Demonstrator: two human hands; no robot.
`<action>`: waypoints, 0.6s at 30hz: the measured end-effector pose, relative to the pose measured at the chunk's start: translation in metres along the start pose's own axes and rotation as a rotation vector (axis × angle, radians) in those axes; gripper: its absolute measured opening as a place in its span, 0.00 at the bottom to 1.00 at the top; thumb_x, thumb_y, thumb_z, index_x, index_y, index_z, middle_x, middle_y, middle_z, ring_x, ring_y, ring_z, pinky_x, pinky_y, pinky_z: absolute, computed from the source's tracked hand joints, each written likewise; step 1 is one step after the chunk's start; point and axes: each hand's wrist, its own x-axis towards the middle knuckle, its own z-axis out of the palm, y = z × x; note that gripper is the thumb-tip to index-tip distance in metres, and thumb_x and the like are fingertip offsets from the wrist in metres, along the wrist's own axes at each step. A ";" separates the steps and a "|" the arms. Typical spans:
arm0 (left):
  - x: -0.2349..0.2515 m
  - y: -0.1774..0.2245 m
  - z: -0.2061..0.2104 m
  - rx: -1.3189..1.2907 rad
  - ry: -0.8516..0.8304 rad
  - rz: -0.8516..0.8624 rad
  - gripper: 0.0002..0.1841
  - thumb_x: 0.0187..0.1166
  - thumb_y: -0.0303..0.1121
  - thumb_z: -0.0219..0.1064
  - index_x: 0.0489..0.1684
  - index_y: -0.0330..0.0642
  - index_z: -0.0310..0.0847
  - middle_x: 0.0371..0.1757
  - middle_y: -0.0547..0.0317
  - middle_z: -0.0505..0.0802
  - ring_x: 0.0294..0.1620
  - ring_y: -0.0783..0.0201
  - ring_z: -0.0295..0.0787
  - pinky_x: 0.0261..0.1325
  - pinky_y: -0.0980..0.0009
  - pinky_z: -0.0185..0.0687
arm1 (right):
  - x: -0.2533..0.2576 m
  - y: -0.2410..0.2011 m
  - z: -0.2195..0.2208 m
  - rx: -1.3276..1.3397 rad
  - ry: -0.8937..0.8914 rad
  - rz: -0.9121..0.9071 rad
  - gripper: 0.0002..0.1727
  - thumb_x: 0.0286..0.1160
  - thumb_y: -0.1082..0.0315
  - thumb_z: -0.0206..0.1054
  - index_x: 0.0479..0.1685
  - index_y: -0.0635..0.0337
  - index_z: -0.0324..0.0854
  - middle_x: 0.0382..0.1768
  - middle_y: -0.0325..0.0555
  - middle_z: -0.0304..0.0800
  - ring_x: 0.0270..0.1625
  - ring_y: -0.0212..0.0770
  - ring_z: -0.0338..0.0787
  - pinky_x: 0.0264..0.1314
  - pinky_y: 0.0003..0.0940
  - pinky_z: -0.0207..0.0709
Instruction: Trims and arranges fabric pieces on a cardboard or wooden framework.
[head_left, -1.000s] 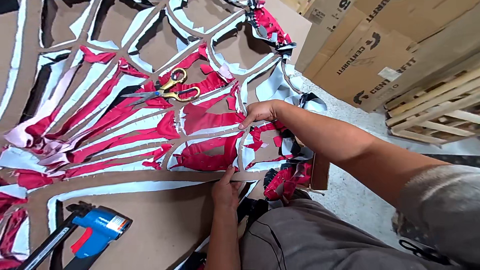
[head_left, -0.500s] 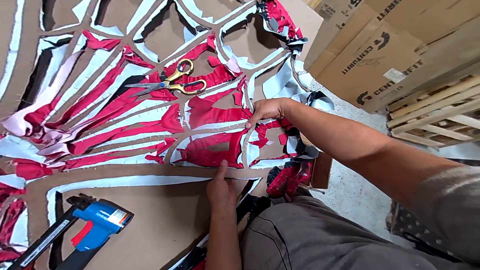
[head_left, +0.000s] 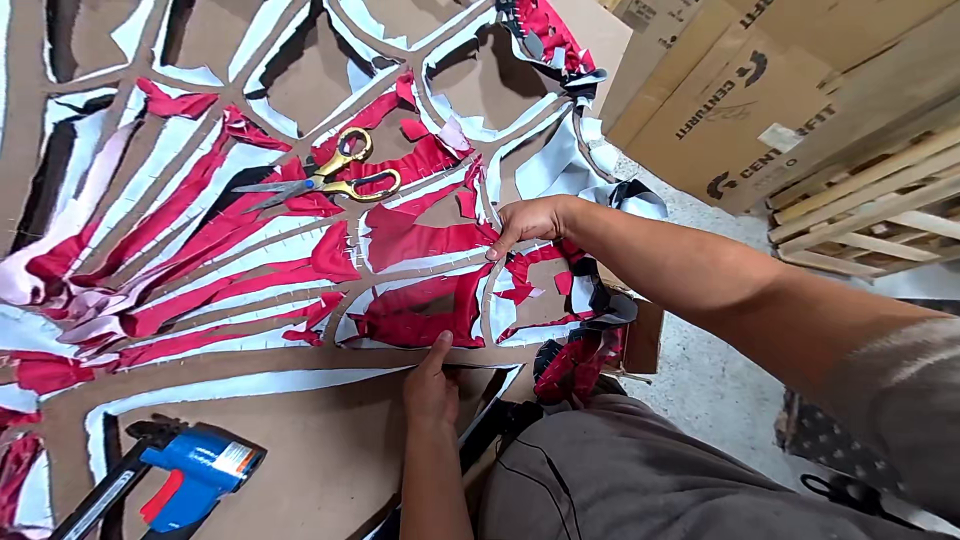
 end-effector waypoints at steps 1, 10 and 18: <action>-0.001 0.002 0.000 0.021 0.009 -0.016 0.17 0.80 0.34 0.71 0.60 0.31 0.82 0.47 0.42 0.94 0.41 0.52 0.94 0.43 0.57 0.92 | 0.000 0.001 0.001 -0.009 0.013 0.008 0.18 0.71 0.71 0.76 0.58 0.64 0.80 0.48 0.45 0.94 0.49 0.34 0.94 0.58 0.34 0.88; 0.022 0.066 -0.054 -0.204 0.301 0.466 0.23 0.83 0.38 0.69 0.72 0.36 0.76 0.65 0.48 0.90 0.66 0.54 0.89 0.69 0.49 0.86 | -0.012 -0.007 0.012 -0.367 0.262 0.075 0.25 0.64 0.55 0.83 0.55 0.61 0.84 0.40 0.47 0.94 0.43 0.42 0.94 0.51 0.46 0.88; 0.033 0.076 -0.056 -0.200 0.277 0.418 0.24 0.75 0.33 0.77 0.68 0.35 0.78 0.59 0.45 0.92 0.59 0.52 0.92 0.62 0.48 0.90 | 0.012 -0.013 0.177 -1.001 0.753 -0.558 0.45 0.70 0.41 0.74 0.86 0.57 0.70 0.87 0.50 0.70 0.90 0.47 0.65 0.93 0.53 0.57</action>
